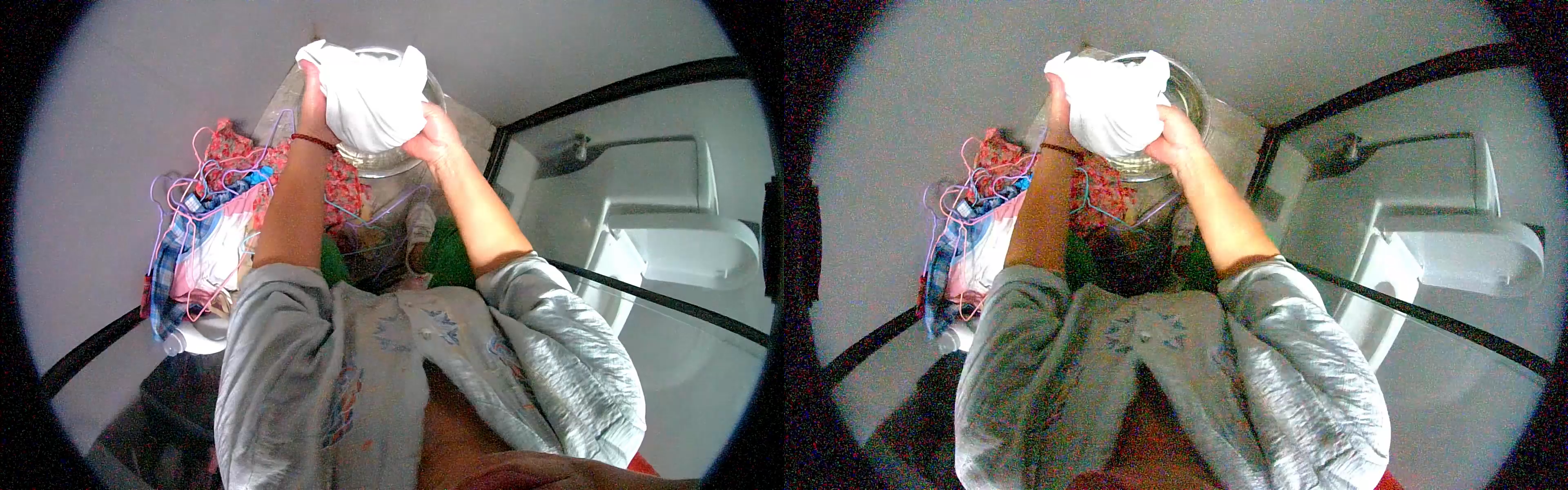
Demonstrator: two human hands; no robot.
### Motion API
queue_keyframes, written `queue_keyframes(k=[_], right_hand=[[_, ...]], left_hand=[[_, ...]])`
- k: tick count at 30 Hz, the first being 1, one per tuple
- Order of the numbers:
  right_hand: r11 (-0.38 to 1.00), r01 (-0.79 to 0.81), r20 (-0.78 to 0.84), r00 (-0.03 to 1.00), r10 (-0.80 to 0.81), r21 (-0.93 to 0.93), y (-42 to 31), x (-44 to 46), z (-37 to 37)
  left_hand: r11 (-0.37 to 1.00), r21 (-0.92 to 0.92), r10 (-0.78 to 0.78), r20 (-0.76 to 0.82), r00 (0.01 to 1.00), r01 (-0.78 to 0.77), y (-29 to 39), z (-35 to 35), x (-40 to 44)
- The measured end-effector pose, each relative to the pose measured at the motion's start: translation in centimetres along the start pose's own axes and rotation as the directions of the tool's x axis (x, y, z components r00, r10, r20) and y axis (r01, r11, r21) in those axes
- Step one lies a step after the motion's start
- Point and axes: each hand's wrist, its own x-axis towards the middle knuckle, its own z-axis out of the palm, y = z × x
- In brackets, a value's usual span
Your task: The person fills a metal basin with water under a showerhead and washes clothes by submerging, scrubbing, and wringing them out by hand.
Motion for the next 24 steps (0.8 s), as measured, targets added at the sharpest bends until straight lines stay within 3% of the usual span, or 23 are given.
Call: queue_keyframes(k=[1,2,5,7,9,10,11,13,15,17,18,19,21,23,24], right_hand=[[1.0,-0.007,0.032,0.999,0.008,-0.023,-0.4,-0.1,-0.1],[0.999,-0.017,0.063,0.998,0.02,-0.051,-0.9,-0.3,0.0],[0.996,-0.086,0.084,0.993,0.088,-0.033,-2.2,-1.3,1.1],[0.993,-0.025,0.017,0.999,0.027,-0.111,-1.2,-1.6,3.0],[0.761,0.088,-0.006,0.993,-0.119,-0.642,-0.3,-1.2,3.2],[0.465,0.296,0.217,0.952,-0.218,-0.834,-0.2,-1.1,2.8],[0.464,0.296,0.217,0.952,-0.217,-0.835,0.0,-1.2,3.0],[-0.072,0.413,0.418,0.882,-0.218,-0.908,0.3,-1.6,3.2],[-0.137,0.374,0.394,0.902,-0.176,-0.917,0.9,-1.8,4.0],[-0.405,0.175,0.298,0.918,-0.264,-0.897,2.5,-1.5,2.1],[-0.425,0.131,0.246,0.942,-0.227,-0.896,3.1,-1.1,1.0],[-0.421,0.129,0.243,0.942,-0.23,-0.898,3.8,-0.7,0.0],[-0.472,-0.072,0.016,0.984,-0.18,-0.878,4.8,-0.3,-0.8],[-0.459,-0.066,0.06,0.965,-0.255,-0.886,5.1,-0.2,-1.3],[-0.449,0.021,0.176,0.936,-0.306,-0.893,4.9,0.1,-1.6]], left_hand=[[0.986,-0.109,0.133,0.06,0.989,-0.126,0.2,0.6,-0.2],[0.977,-0.102,0.2,0.112,0.973,-0.189,0.7,-0.1,0.0],[0.946,-0.253,0.25,0.178,0.952,-0.201,1.1,-1.2,0.4],[0.941,-0.301,0.228,0.229,0.946,-0.154,1.1,-2.5,1.2],[0.967,-0.233,0.15,0.203,0.968,-0.101,0.9,-2.6,1.3],[0.96,-0.28,0.064,0.246,0.967,0.008,0.9,-2.6,1.3],[0.959,-0.282,0.064,0.246,0.967,0.008,0.9,-2.3,1.1],[0.993,-0.111,0.011,0.315,0.949,0.026,0.7,-1.6,0.9],[0.996,-0.086,0.011,0.279,0.96,0.013,-0.3,-1.6,1.4],[0.918,0.355,0.152,0.103,0.983,-0.179,-1.3,-1.6,1.6],[0.788,0.582,0.253,-0.006,0.968,-0.202,-0.9,0.4,-0.2],[0.787,0.584,0.249,-0.005,0.969,-0.199,-1.8,0.2,0.0],[0.394,0.911,0.449,-0.076,0.89,-0.121,-4.8,-1.5,1.5],[0.462,0.872,0.446,-0.073,0.892,-0.16,-5.8,-2.2,2.7],[0.475,0.862,0.488,-0.089,0.868,-0.178,-5.9,-2.2,3.1]])
